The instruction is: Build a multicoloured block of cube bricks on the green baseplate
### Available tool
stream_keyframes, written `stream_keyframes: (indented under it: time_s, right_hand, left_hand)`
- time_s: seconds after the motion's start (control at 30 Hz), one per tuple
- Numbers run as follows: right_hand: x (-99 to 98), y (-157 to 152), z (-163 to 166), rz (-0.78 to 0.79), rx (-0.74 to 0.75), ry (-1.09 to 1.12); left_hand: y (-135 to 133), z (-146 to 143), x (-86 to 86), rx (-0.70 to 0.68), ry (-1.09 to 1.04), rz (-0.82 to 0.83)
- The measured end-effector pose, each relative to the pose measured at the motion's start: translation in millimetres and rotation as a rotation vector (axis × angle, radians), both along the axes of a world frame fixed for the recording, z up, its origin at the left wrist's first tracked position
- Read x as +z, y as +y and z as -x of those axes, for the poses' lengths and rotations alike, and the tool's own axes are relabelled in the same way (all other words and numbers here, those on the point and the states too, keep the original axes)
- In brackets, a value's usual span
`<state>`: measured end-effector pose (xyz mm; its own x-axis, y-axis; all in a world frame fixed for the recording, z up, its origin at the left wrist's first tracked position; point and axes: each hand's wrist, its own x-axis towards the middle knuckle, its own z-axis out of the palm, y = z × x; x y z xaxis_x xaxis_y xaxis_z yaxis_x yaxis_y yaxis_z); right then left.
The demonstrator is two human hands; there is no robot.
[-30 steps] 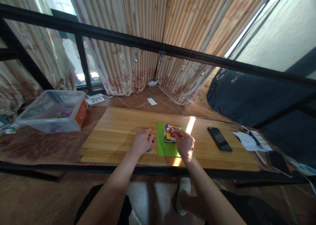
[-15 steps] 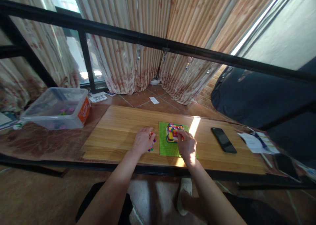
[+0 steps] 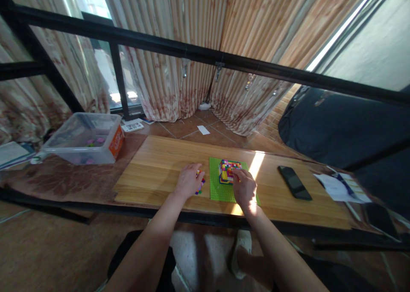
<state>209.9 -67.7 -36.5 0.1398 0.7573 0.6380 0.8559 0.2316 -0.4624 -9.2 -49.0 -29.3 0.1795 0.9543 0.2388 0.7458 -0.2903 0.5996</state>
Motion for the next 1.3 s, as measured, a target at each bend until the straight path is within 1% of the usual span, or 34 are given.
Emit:
stream_keyframes:
  time_s: [0.1,0.2,0.27,0.33,0.37,0.47,0.57,0.77,0.97,1.13,1.3]
  right_hand:
    - [6.5,-6.9,0.6,0.012,-0.011,0.012]
    - [8.3,-19.1,12.3,0.003,-0.025,0.052]
    - [4.9,-27.5,27.7,0.041,0.038,0.069]
    - [-1.4,-33.3,46.1,0.157,0.162,0.033]
    - [-5.0,-34.6,55.0,0.187,0.197,0.024]
    - [-13.9,-32.3,74.8,0.241,0.258,0.007]
    - [-17.7,-24.2,82.2,0.271,0.289,-0.004]
    - [-18.3,-13.6,82.6,0.302,0.315,-0.001]
    - [-18.7,-16.8,80.7,0.284,0.304,0.027]
    - [-13.3,-29.8,67.7,0.243,0.226,0.062]
    - [-8.2,-44.5,41.9,0.177,0.102,0.151]
  left_hand:
    - [-1.1,3.0,1.9,0.01,-0.006,-0.003]
    - [-1.1,8.0,4.2,0.033,-0.001,-0.002]
    - [-0.7,10.9,5.4,0.049,0.006,0.002]
    - [-0.4,12.6,5.8,0.055,0.012,0.01]
    - [-0.3,13.1,5.7,0.058,0.016,0.014]
    - [-0.2,13.3,4.0,0.058,0.03,0.025]
    - [0.1,13.5,2.2,0.047,0.035,0.029]
    - [0.7,13.8,2.5,0.052,0.039,0.036]
    - [0.0,12.4,2.7,0.053,0.035,0.058]
    - [2.1,13.0,-0.3,0.051,0.027,0.051]
    - [4.2,11.6,-2.8,0.04,0.018,0.057]
